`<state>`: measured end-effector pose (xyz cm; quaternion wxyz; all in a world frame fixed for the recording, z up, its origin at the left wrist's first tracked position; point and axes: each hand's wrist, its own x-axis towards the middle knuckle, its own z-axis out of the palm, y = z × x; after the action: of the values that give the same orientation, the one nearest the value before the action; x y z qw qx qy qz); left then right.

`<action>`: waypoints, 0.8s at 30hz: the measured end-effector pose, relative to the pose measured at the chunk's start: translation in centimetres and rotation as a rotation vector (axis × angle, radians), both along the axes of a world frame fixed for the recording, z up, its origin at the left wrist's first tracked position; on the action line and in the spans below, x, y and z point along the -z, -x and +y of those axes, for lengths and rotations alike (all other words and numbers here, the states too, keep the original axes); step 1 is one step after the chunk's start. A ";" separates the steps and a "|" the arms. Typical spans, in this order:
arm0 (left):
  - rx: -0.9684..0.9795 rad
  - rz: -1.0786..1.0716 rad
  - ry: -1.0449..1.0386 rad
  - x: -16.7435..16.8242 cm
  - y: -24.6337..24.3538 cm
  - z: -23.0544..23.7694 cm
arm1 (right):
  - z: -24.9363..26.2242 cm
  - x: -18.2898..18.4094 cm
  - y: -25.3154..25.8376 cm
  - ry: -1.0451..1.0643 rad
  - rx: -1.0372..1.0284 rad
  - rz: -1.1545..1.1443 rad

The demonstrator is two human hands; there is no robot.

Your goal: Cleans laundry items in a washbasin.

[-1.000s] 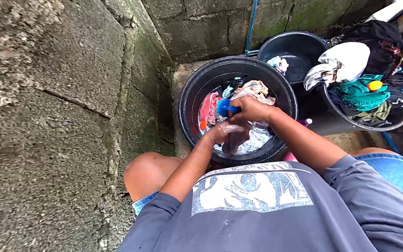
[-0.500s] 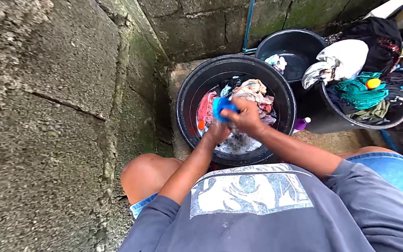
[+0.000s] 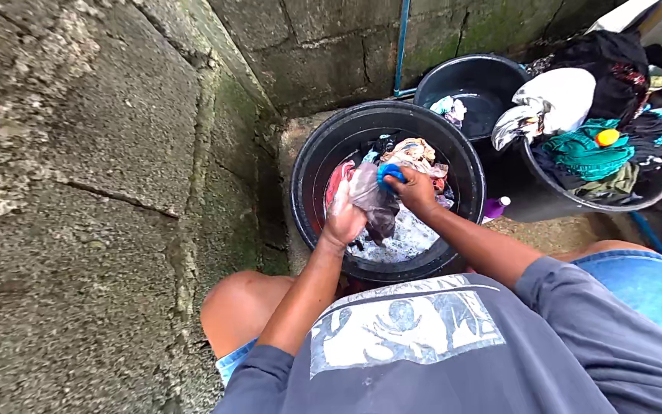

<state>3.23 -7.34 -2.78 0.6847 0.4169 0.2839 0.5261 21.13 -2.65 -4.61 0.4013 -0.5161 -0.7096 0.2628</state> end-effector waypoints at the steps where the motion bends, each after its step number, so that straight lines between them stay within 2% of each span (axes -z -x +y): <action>1: -0.006 0.017 0.009 0.3 -0.1 0.2 | -0.6 -0.7 0.5 -0.068 -0.006 0.015; 3: -0.087 0.114 0.003 1.6 -0.3 -0.8 | -3.2 -2.4 2.9 -0.342 -0.133 0.077; 5: -0.131 0.124 -0.004 1.6 -0.7 -1.0 | -3.4 -3.0 4.0 -0.505 -0.227 0.102; 6: -0.104 0.070 0.026 1.2 -0.8 -1.1 | -2.7 -2.3 3.4 -0.449 -0.207 0.079; 9: -0.010 -0.071 0.071 -0.2 -1.0 -0.4 | -0.1 -1.0 0.1 -0.085 -0.012 -0.030; 10: -0.006 -0.061 0.064 -0.2 -1.0 -0.2 | -0.1 -1.3 0.1 -0.087 0.006 -0.025; 14: -0.141 0.131 -0.024 1.3 -0.8 -0.9 | -2.6 -2.4 3.8 -0.522 -0.232 0.070; 15: -0.112 0.081 -0.014 0.9 -0.6 -0.8 | -2.1 -1.8 3.6 -0.489 -0.235 0.049; 17: -0.043 -0.013 -0.012 -0.7 0.0 -0.2 | -0.3 -0.7 1.0 -0.197 -0.126 -0.095; 18: -0.058 -0.060 -0.014 -1.7 0.3 0.2 | 0.8 -0.8 -0.5 -0.029 -0.057 -0.140; 19: -0.112 -0.096 -0.009 -2.4 0.6 0.7 | 1.7 -0.9 -1.6 0.054 0.006 -0.151; 21: -0.317 -0.122 0.077 -2.3 0.9 1.2 | 1.9 -0.9 -2.7 0.091 0.073 -0.152; 22: -0.400 -0.092 0.197 -1.7 0.9 1.3 | 1.7 -0.9 -2.7 0.071 0.075 -0.161; 24: -0.377 0.061 0.475 -0.4 0.7 1.9 | 2.0 -1.0 -2.6 0.040 0.043 -0.183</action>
<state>2.49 -5.43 -2.42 0.6444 0.2009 0.4919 0.5499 23.75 -0.68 -3.58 0.3300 -0.5608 -0.7267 0.2202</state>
